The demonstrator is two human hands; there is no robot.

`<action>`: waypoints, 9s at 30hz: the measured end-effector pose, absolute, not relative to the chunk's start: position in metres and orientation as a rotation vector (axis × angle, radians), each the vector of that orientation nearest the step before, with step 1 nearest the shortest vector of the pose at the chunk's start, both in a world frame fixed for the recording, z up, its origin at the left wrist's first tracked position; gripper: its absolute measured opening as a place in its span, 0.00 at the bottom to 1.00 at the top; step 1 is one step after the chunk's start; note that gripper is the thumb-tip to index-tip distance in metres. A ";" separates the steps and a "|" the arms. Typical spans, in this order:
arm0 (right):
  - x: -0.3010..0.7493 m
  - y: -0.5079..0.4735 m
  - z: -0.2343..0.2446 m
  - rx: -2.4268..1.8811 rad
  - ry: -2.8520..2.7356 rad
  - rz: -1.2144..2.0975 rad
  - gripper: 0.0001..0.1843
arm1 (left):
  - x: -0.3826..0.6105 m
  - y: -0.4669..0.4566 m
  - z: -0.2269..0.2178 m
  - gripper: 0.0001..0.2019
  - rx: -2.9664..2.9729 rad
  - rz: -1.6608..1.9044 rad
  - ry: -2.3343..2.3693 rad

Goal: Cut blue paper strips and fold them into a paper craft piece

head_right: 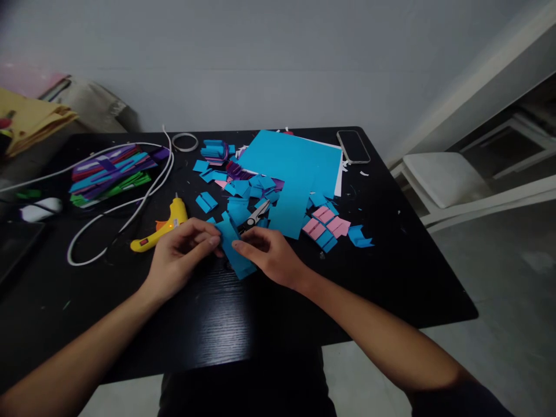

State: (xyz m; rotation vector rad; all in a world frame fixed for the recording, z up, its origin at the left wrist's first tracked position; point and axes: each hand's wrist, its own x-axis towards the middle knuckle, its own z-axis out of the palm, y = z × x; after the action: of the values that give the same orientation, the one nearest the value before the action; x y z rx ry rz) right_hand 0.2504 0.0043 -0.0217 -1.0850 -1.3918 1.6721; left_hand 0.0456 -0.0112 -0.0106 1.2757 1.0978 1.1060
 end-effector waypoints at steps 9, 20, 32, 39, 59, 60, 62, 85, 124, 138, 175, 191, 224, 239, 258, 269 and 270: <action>0.250 0.000 -0.031 -1.000 -1.578 1.562 0.09 | 0.044 -0.006 -0.012 0.15 1.314 0.978 1.159; 0.247 -0.001 -0.031 -1.099 -1.296 1.680 0.19 | 0.039 0.000 -0.005 0.16 1.200 1.048 1.248; 0.246 0.002 -0.036 -1.043 -1.100 1.563 0.19 | 0.034 0.001 -0.010 0.17 1.245 1.022 1.279; 0.247 0.002 -0.036 -1.019 -1.071 1.575 0.19 | 0.032 0.001 -0.010 0.17 1.293 0.985 1.314; 0.246 -0.002 -0.027 -1.063 -1.080 1.341 0.18 | 0.038 -0.012 -0.014 0.03 1.685 1.063 1.330; 0.246 -0.002 -0.027 -1.067 -1.101 1.310 0.17 | 0.039 -0.013 -0.015 0.03 1.680 1.066 1.324; 0.246 -0.002 -0.028 -1.077 -1.139 1.268 0.15 | 0.040 -0.013 -0.015 0.04 1.669 1.070 1.315; 0.255 0.017 -0.030 -1.088 -0.986 1.281 0.20 | 0.042 -0.002 -0.009 0.11 1.163 0.838 1.317; 0.256 0.013 -0.031 -1.105 -1.219 1.390 0.18 | 0.030 0.005 -0.012 0.10 1.321 1.141 1.460; 0.254 0.002 -0.027 -1.077 -1.310 1.707 0.15 | 0.031 0.001 -0.012 0.11 1.310 1.173 1.398; 0.253 0.001 -0.024 -1.021 -1.545 1.693 0.07 | 0.036 -0.010 -0.014 0.11 1.735 0.564 1.064; 0.264 0.017 -0.027 -0.996 -1.387 1.819 0.12 | 0.023 -0.003 -0.011 0.10 1.718 0.684 1.105; 0.257 0.013 -0.028 -1.008 -1.220 1.843 0.16 | 0.030 -0.005 -0.016 0.11 1.674 0.846 0.991; 0.253 0.008 -0.034 -0.870 -1.194 1.844 0.14 | 0.033 -0.005 -0.020 0.06 1.641 0.943 1.164; 0.249 0.002 -0.032 -0.977 -1.175 1.639 0.21 | 0.041 -0.010 -0.024 0.12 1.358 1.053 1.049; 0.248 -0.001 -0.033 -0.987 -1.308 1.513 0.13 | 0.044 -0.011 -0.018 0.04 1.584 1.063 1.119; 0.248 -0.001 -0.034 -0.998 -1.318 1.497 0.13 | 0.044 -0.011 -0.018 0.05 1.581 1.071 1.121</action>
State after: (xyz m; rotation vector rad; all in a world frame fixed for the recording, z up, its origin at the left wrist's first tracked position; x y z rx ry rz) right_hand 0.2483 -0.0008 -0.0336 -0.9984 -1.3183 1.4971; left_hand 0.0440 -0.0108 -0.0182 1.5810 1.1207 1.0706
